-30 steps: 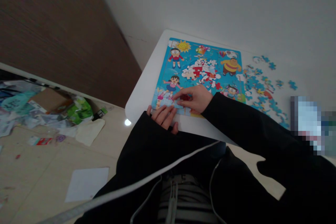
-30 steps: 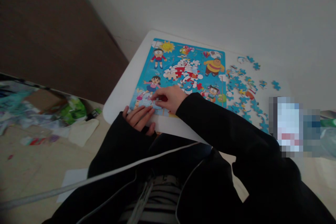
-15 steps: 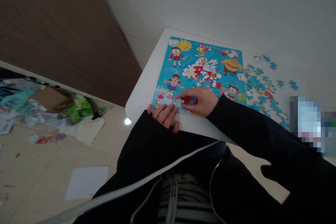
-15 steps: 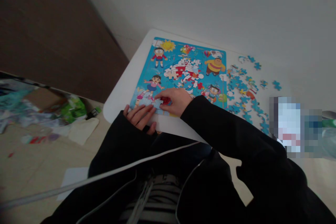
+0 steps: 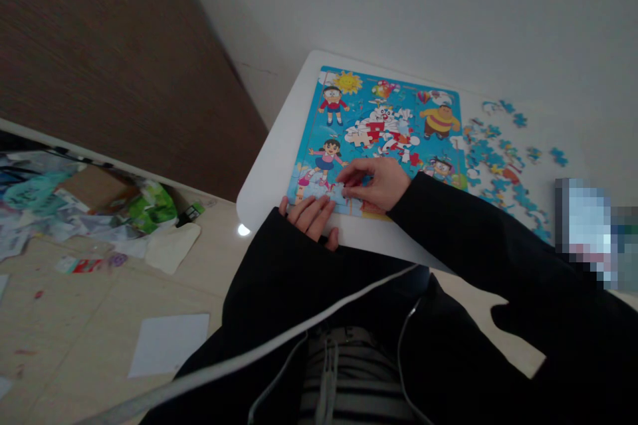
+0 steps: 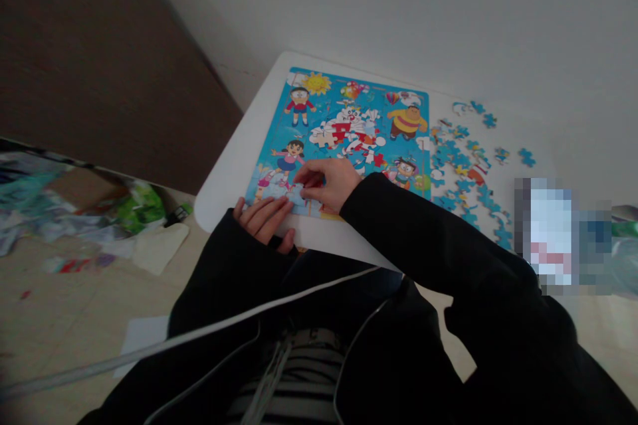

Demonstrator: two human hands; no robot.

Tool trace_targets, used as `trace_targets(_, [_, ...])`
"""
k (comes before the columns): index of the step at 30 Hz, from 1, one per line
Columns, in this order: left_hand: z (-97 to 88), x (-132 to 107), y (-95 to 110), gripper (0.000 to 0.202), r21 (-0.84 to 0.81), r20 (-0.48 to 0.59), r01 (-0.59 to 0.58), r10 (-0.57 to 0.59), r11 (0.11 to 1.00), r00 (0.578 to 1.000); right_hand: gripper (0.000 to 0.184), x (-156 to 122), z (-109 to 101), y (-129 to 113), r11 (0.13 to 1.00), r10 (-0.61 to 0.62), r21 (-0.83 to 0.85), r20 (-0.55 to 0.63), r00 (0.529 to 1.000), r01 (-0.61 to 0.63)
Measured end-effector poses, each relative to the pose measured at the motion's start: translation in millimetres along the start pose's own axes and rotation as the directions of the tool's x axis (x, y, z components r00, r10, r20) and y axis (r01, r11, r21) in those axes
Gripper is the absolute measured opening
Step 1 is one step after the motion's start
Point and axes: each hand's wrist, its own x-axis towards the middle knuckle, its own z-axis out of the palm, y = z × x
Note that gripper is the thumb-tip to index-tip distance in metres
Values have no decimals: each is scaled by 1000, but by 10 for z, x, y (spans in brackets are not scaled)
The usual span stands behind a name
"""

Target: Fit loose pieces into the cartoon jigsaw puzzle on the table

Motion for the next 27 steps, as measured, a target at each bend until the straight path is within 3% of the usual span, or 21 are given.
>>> trace_targets(9, [10, -8, 22, 36, 7, -10, -9, 9, 1000, 1000, 14, 45, -9, 20, 997, -59, -42, 66, 996, 62])
trace_targets(12, [-13, -7, -4, 36, 27, 33, -39, 38, 999, 999, 17, 49, -18, 16, 997, -60, -46, 77, 995, 63])
trace_targets(17, [-62, 8, -34, 39, 65, 102, -114, 107, 991, 989, 18, 31, -75, 34, 991, -75, -108, 2, 997, 74])
trace_targets(22, [-27, 18, -16, 37, 37, 38, -55, 53, 998, 998, 14, -7, -136, 52, 980, -81, -183, 23, 996, 84])
trace_targets(27, [-27, 23, -34, 38, 52, 54, -104, 101, 993, 993, 18, -21, -107, 17, 970, -80, -224, 67, 995, 93])
